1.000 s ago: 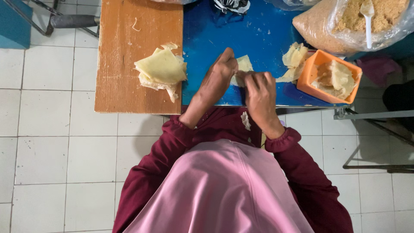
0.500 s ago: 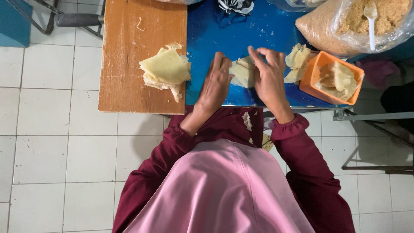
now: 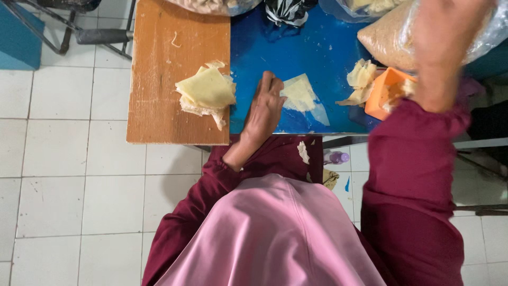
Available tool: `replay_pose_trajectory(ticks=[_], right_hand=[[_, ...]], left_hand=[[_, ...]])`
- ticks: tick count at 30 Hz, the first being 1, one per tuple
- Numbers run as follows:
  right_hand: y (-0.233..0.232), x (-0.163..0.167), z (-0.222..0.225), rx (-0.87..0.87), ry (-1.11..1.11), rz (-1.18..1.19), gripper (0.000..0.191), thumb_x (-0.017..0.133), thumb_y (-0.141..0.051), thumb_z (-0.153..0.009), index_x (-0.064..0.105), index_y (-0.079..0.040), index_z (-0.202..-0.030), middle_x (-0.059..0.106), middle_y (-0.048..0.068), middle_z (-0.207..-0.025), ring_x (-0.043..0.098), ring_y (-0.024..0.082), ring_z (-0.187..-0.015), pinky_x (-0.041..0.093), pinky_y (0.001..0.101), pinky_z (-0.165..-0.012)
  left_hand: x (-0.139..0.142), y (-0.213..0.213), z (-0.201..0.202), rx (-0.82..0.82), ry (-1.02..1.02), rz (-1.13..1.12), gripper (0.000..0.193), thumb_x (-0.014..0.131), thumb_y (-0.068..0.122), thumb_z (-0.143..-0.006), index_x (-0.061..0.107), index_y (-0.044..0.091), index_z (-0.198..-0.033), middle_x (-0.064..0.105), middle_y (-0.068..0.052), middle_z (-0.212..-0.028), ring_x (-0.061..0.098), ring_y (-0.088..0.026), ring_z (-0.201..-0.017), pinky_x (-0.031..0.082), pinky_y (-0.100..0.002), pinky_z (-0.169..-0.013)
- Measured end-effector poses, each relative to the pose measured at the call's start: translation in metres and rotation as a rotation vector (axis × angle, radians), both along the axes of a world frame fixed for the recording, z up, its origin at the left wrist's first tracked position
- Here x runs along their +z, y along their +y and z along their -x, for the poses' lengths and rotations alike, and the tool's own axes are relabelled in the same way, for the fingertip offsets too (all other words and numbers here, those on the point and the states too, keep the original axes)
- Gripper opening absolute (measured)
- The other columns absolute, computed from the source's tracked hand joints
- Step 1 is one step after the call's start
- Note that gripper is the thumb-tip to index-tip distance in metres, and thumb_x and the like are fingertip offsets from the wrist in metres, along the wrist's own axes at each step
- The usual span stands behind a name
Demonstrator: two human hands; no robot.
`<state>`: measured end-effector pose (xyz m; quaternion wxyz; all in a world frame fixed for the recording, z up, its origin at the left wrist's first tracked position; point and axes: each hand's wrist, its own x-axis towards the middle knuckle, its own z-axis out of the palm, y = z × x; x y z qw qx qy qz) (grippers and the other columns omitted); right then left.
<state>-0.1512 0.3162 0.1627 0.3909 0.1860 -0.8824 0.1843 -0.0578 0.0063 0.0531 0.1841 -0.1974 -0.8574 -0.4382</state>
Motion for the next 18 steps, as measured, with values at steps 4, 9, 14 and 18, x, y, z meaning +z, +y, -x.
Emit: replay_pose_trajectory(ticks=[4,9,14,18], right_hand=[[0.052,0.007,-0.058,-0.276,-0.044,-0.189,0.009,0.063,-0.002,-0.106,0.059,0.002,-0.113,0.062,0.007,-0.104,0.064,0.019,-0.09,0.053,0.033,-0.086],[0.062,-0.016,-0.083,-0.582,0.069,-0.504,0.021,0.084,-0.004,-0.088,0.07,-0.006,-0.104,0.069,0.008,-0.101,0.07,0.018,-0.08,0.057,0.0309,-0.067],[0.079,-0.035,-0.069,-0.56,-0.02,-0.287,0.013,0.077,0.007,-0.101,0.074,-0.003,-0.11,0.067,0.009,-0.109,0.072,0.012,-0.091,0.06,0.0168,-0.072],[0.083,-0.044,-0.078,-0.456,0.043,-0.27,0.013,0.076,0.01,-0.101,0.075,0.001,-0.11,0.068,0.012,-0.11,0.073,0.012,-0.09,0.061,0.0146,-0.076]], left_hand=[[0.001,0.001,-0.001,0.014,-0.006,0.019,0.027,0.073,-0.002,-0.084,0.054,-0.003,-0.102,0.047,-0.016,-0.11,0.056,-0.035,-0.105,0.048,-0.046,-0.085],[-0.005,0.005,-0.002,0.053,0.032,0.04,0.029,0.074,0.001,-0.086,0.052,-0.005,-0.104,0.046,-0.019,-0.112,0.052,-0.035,-0.101,0.047,-0.046,-0.082],[-0.012,0.005,-0.003,0.176,0.092,0.176,0.036,0.079,0.011,-0.083,0.055,-0.003,-0.106,0.047,-0.017,-0.109,0.05,-0.033,-0.097,0.047,-0.043,-0.083],[-0.014,0.007,-0.004,0.2,0.057,0.219,0.035,0.081,0.014,-0.083,0.056,0.001,-0.103,0.05,-0.014,-0.107,0.051,-0.031,-0.096,0.045,-0.042,-0.079]])
